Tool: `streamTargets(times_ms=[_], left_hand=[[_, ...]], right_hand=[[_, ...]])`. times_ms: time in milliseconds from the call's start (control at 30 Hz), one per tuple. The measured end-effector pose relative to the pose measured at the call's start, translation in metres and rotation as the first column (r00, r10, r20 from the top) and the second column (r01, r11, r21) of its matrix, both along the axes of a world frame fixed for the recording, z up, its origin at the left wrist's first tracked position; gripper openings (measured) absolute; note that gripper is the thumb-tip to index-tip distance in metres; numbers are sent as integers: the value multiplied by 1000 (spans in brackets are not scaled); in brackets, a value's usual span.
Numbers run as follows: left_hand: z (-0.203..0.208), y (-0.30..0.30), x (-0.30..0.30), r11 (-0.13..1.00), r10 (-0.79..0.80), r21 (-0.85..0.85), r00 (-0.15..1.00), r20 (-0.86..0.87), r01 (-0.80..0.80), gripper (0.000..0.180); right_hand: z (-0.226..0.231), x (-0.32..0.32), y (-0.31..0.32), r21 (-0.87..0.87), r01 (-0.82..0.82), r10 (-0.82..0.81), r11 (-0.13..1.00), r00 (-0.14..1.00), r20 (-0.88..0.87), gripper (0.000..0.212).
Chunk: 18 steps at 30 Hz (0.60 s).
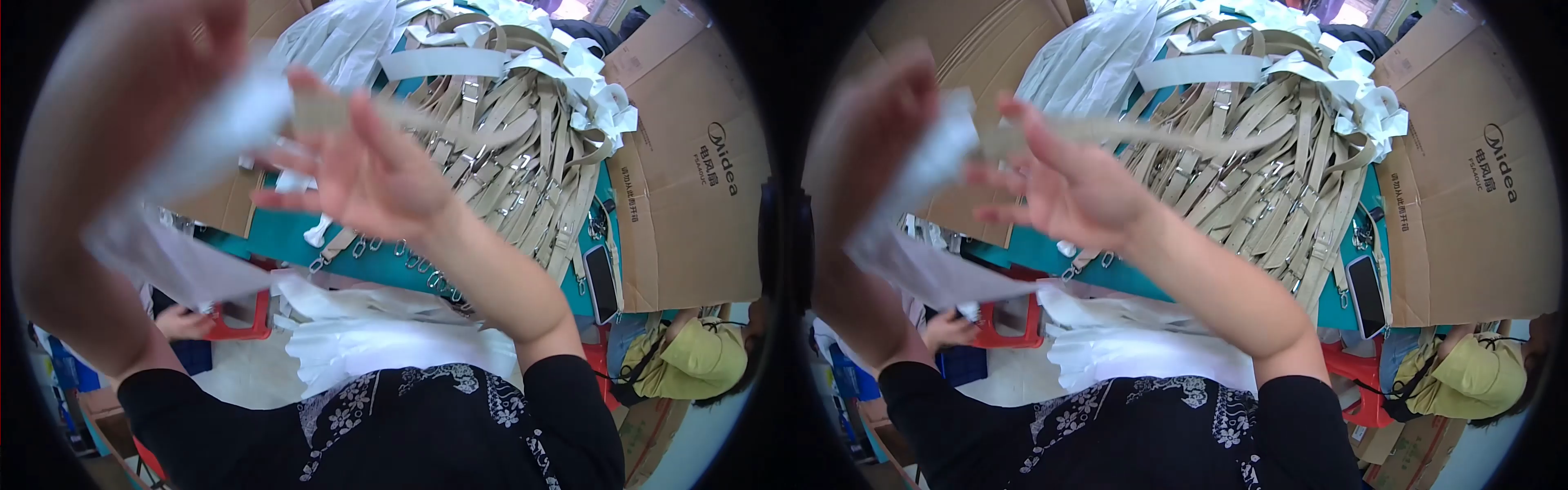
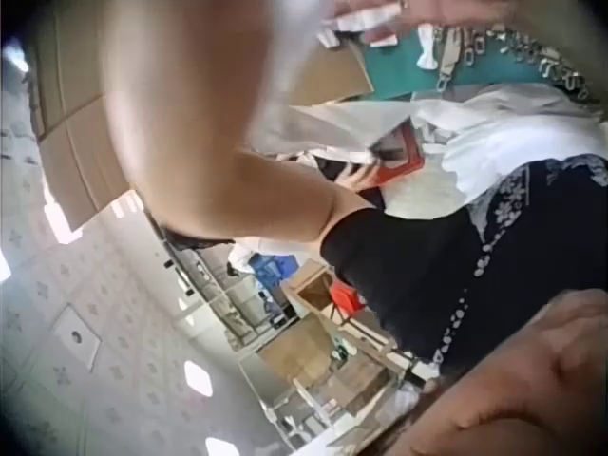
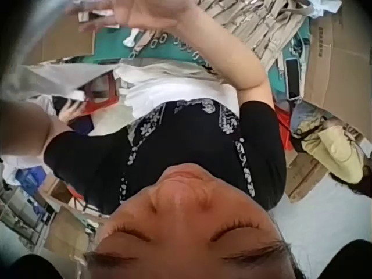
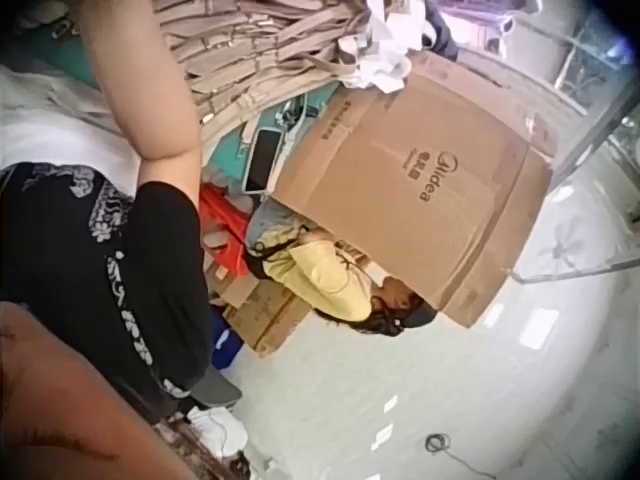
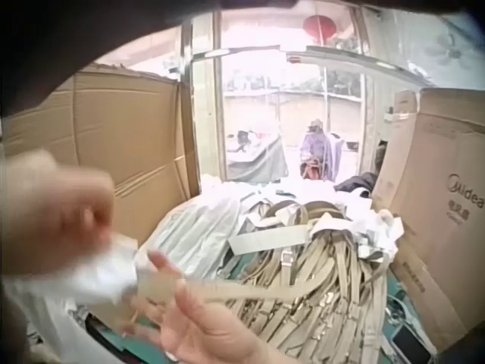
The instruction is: The person is wrapping white paper or plastic strips around bundles of tan belt straps at a factory workbench.
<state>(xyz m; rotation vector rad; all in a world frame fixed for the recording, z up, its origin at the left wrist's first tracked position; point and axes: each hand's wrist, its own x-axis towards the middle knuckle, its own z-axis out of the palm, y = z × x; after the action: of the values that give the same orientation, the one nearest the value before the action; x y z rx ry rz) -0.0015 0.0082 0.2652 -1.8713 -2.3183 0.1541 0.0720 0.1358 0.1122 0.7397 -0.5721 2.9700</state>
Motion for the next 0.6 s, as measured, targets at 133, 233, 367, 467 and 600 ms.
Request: streamTargets(times_ms=[133,233,367,467,600], left_hand=[[5,2,-13,990,57,119,984,167,-78,9],[11,9,-13,968,38,226,958,284,-106,12],[26,12,-9,916,-16,373,913,407,-150,18],[37,-7,0,853,-46,471,866,497,-225,22],[-105,-8,-6,950,-162,302,691,705,-85,6]], right_hand=[[21,-5,-14,870,391,-267,299,910,-317,80],[-28,-17,-73,983,26,-166,-182,985,-57,81],[-137,-11,-177,920,348,295,180,873,-388,76],[-91,31,-133,894,-135,398,427,916,-52,78],[-123,62,-2,19,70,-71,997,997,42,89]])
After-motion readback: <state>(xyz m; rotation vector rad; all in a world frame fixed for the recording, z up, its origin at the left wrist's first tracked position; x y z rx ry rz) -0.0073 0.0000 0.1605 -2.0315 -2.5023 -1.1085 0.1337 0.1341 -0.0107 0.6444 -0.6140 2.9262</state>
